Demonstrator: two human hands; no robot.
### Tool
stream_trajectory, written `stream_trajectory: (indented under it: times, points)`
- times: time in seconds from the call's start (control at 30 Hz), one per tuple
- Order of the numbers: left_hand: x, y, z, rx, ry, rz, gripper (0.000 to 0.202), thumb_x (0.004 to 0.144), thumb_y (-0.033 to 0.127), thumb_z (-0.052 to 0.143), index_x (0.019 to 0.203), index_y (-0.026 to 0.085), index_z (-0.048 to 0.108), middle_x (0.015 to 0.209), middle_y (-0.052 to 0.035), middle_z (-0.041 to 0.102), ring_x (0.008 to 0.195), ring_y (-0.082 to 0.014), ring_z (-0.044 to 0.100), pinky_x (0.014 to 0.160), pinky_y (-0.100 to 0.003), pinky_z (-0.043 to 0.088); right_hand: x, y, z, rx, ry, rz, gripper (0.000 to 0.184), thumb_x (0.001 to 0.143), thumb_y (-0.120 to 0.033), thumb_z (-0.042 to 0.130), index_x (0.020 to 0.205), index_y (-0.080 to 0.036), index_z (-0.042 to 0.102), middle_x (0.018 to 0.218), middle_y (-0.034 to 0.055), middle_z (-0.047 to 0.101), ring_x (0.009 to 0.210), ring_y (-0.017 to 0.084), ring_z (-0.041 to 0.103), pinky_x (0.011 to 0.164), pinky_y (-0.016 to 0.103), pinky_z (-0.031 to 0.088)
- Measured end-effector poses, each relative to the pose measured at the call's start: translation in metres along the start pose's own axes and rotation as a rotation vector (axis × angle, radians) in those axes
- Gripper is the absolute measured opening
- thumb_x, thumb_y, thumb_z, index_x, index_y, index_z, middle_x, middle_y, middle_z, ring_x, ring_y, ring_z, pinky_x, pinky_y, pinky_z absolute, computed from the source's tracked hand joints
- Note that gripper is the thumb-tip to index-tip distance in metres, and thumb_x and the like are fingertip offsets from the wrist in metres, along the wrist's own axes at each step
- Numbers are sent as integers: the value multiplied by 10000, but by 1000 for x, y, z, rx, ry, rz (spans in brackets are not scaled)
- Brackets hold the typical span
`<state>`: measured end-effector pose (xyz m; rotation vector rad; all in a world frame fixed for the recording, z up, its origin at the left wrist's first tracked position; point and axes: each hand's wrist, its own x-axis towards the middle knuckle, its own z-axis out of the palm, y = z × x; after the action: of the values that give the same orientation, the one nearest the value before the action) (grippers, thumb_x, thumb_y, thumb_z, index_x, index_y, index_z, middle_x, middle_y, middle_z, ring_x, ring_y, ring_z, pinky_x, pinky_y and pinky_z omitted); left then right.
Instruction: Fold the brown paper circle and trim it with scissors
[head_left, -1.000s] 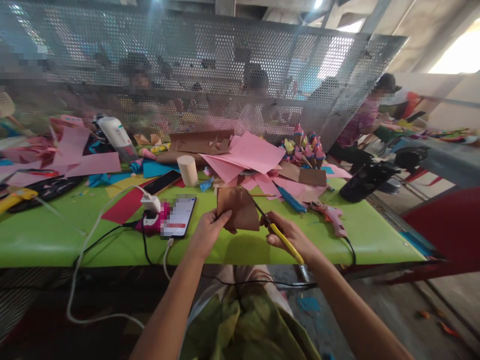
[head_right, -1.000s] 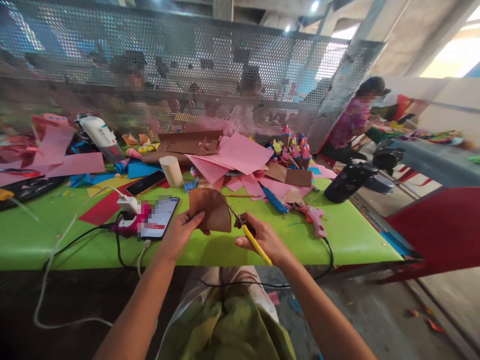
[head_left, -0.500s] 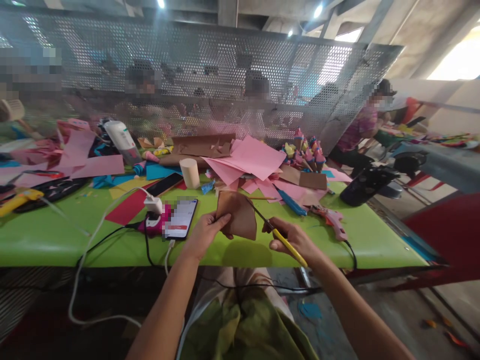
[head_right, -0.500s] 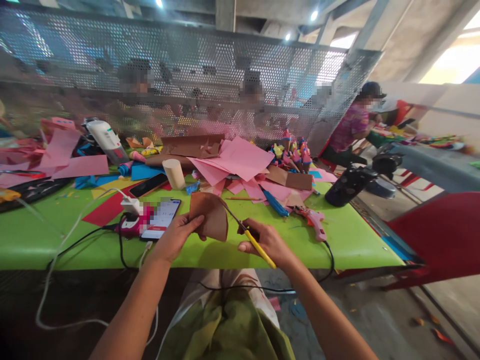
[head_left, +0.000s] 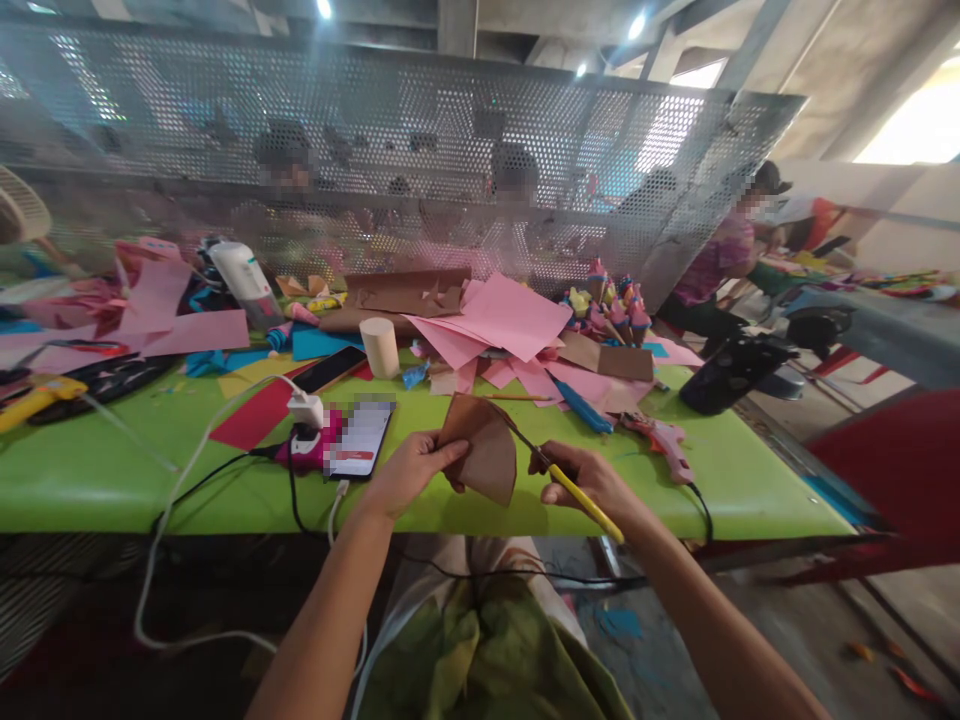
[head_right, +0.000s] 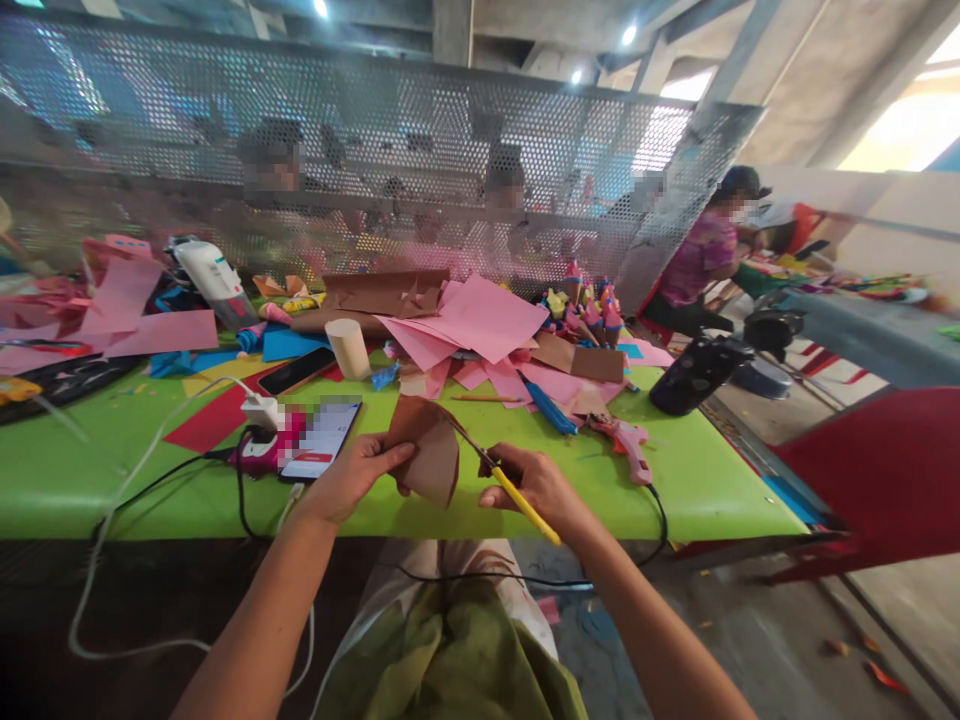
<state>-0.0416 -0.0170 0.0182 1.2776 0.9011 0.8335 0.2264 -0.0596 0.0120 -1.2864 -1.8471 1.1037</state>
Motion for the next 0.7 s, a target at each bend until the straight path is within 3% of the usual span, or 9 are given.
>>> stream_trajectory:
  times: [0.17, 0.37, 0.7]
  points:
    - [0, 0, -2, -31, -34, -26, 493, 668, 583, 828, 740, 113, 697, 624, -20, 668, 528, -123, 589, 537, -252, 498, -2, 0, -2, -78, -8, -28, 800, 665, -916, 593, 930, -166, 674, 741, 39, 614, 684, 186, 527, 575, 260, 379]
    - [-3, 4, -1, -5, -157, -102, 495, 656, 586, 841, 723, 119, 690, 593, -18, 662, 514, -117, 576, 530, -245, 474, -6, -8, -6, -201, -59, -102, 809, 730, -922, 509, 995, -169, 641, 810, 36, 623, 698, 175, 524, 606, 254, 389]
    - [-3, 3, -2, -36, -152, -166, 497, 577, 558, 883, 747, 118, 726, 629, -25, 674, 549, -136, 578, 550, -263, 478, -7, 3, -5, -129, -25, -72, 729, 689, -868, 636, 901, -172, 694, 719, 22, 601, 697, 184, 524, 599, 258, 397]
